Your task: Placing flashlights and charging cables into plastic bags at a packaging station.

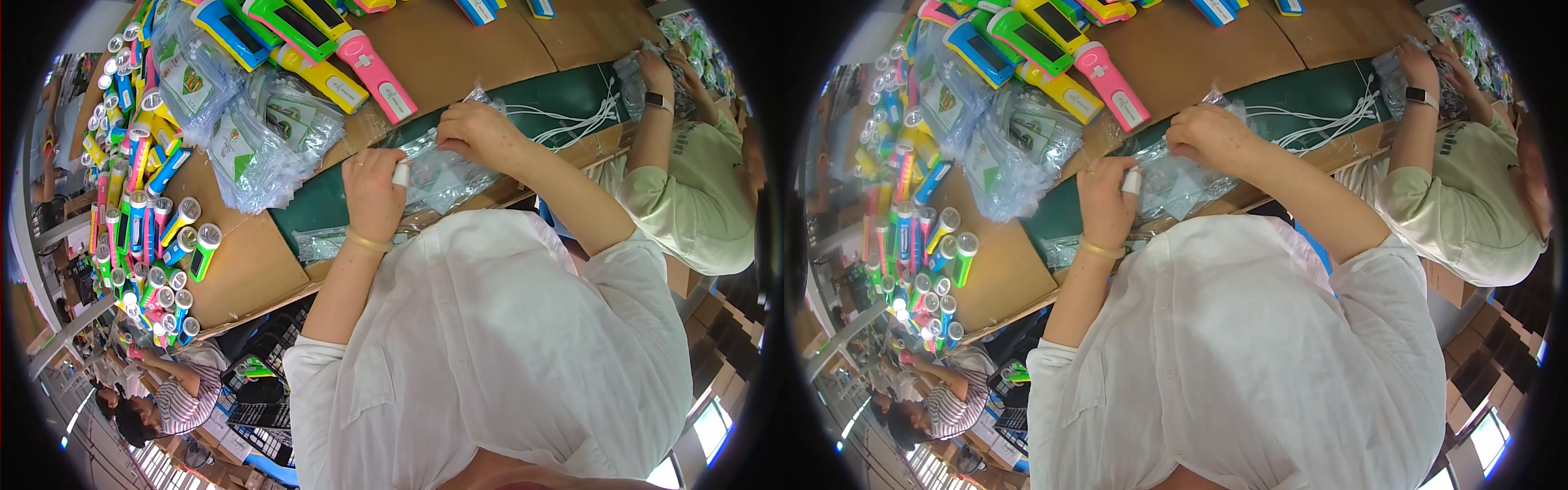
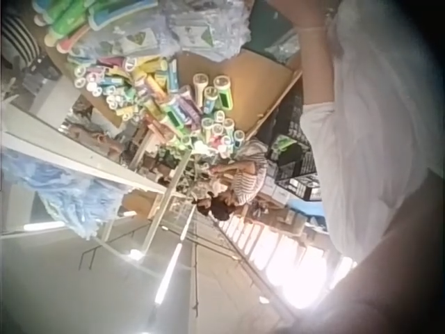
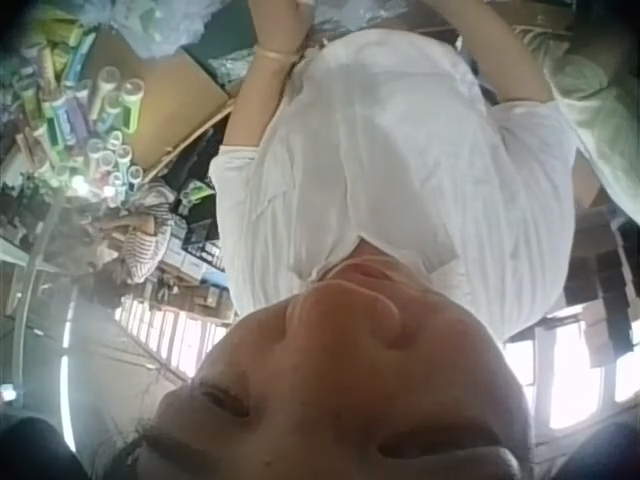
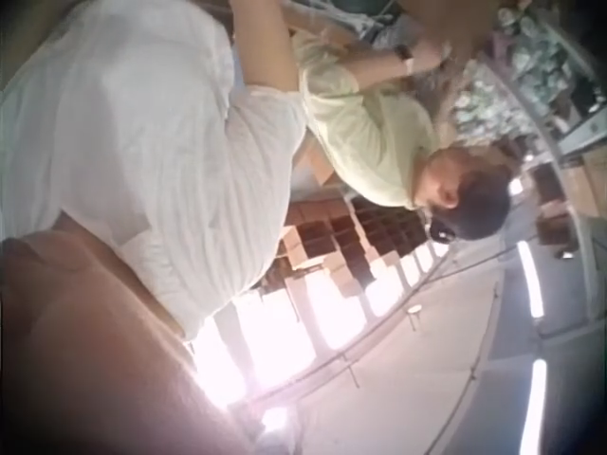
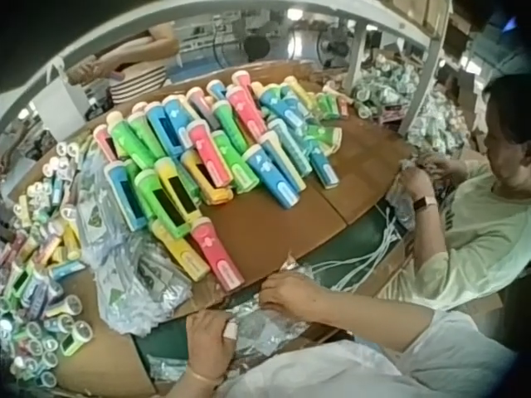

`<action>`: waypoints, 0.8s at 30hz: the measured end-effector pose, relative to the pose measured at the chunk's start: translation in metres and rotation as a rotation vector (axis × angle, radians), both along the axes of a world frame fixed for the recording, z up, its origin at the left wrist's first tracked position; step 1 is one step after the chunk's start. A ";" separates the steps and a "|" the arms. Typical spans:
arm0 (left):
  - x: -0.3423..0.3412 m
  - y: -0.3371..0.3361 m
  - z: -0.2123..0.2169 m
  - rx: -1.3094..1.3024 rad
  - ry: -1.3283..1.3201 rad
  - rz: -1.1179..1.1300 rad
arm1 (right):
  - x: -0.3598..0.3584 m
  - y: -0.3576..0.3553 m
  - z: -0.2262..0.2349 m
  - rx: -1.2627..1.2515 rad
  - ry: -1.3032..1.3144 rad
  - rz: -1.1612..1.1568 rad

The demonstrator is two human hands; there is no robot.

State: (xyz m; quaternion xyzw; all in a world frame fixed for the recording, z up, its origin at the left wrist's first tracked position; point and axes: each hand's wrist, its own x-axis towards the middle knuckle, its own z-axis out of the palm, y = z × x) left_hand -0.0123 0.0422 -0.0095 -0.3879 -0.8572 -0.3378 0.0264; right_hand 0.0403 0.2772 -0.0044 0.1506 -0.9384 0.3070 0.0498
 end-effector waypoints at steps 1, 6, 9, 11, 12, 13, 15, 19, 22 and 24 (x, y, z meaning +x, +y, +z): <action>-0.001 -0.008 0.003 0.033 0.003 0.028 | 0.001 0.006 0.001 0.004 -0.041 -0.038; 0.006 -0.020 0.011 0.137 -0.155 0.105 | 0.001 -0.011 0.016 -0.184 0.015 0.011; 0.011 -0.022 0.011 0.139 -0.294 0.112 | -0.003 -0.027 0.015 -0.207 0.008 0.151; 0.012 -0.023 0.010 0.165 -0.329 0.130 | -0.005 -0.028 0.014 -0.230 -0.030 0.234; 0.014 -0.026 0.010 0.165 -0.329 0.131 | -0.006 -0.026 0.013 -0.230 -0.004 0.234; 0.015 -0.028 0.011 0.214 -0.403 0.137 | -0.006 -0.025 0.012 -0.229 0.022 0.234; 0.017 -0.028 0.011 0.266 -0.479 0.142 | -0.007 -0.026 0.010 -0.230 0.018 0.240; 0.012 -0.027 0.014 0.160 -0.141 -0.078 | -0.005 -0.028 0.013 -0.191 -0.026 0.242; 0.012 -0.033 0.014 0.099 -0.056 -0.146 | 0.002 -0.006 0.024 0.085 -0.068 0.207; 0.014 -0.038 0.013 0.121 -0.088 -0.114 | 0.003 0.018 0.021 0.231 -0.156 0.162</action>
